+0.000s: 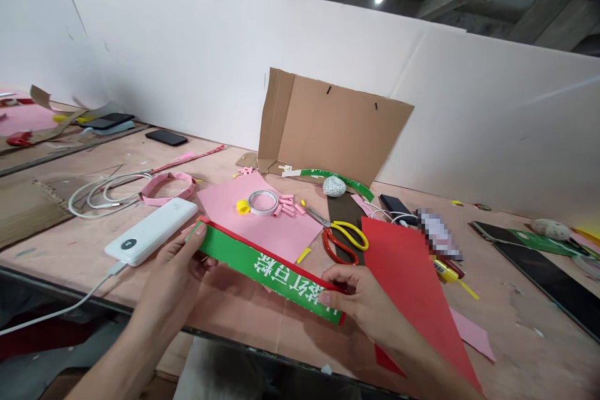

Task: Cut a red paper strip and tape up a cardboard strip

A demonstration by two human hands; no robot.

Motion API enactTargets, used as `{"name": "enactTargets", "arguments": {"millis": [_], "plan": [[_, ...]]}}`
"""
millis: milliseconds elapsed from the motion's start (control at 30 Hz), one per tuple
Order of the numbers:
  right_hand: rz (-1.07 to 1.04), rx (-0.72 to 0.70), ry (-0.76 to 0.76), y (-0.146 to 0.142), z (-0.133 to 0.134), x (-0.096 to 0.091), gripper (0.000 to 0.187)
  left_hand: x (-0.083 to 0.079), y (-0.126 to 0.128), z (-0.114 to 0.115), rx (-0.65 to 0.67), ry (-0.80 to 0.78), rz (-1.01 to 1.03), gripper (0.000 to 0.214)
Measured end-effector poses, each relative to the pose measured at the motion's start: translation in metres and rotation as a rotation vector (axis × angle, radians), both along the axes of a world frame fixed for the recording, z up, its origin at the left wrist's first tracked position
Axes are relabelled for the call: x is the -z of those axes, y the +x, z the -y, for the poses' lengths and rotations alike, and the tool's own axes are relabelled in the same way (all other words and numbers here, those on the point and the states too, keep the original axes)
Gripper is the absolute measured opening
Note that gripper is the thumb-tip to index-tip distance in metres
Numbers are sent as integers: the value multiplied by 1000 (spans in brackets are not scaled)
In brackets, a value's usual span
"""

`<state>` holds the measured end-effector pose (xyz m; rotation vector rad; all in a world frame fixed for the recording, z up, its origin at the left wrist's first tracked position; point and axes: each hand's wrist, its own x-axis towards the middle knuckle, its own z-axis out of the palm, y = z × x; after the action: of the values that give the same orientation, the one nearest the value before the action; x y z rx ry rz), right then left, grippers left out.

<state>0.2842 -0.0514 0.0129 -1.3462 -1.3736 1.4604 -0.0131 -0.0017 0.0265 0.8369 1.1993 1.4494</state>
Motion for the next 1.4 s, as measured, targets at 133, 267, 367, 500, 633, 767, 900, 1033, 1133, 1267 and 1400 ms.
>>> {"name": "enactTargets", "arguments": {"millis": [133, 267, 367, 500, 633, 767, 900, 1033, 1133, 1267, 1400], "plan": [[-26, 36, -14, -4, 4, 4, 36, -1, 19, -2, 20, -9, 120, 40], [-30, 35, -12, 1, 4, 2, 39, 0, 19, -6, 73, 29, 83, 45], [-39, 37, -16, 5, 3, 1, 40, -1, 9, -12, 163, 23, 42, 43], [-46, 40, -11, 4, 2, -1, 36, -2, -4, -16, 241, 13, -9, 39], [-74, 69, 3, -9, 6, -1, 32, 1, 7, -7, 92, 46, 95, 34], [-159, 164, 13, -34, 12, 6, 32, 10, 34, 11, 215, 19, 45, 32], [-265, 240, 20, -58, 16, 16, 33, 17, 51, 21, 314, 5, -84, 37], [-323, 327, 20, -76, 18, 21, 31, 17, 61, 26, 347, 11, -96, 35], [-330, 342, 27, -82, 18, 24, 35, 18, 65, 29, 341, 24, -83, 33], [-328, 280, 39, -78, 19, 30, 39, 15, 61, 24, 318, 29, -46, 34], [-305, 181, -4, -69, 27, 34, 38, -2, 42, -1, 225, 62, 23, 28]]}}
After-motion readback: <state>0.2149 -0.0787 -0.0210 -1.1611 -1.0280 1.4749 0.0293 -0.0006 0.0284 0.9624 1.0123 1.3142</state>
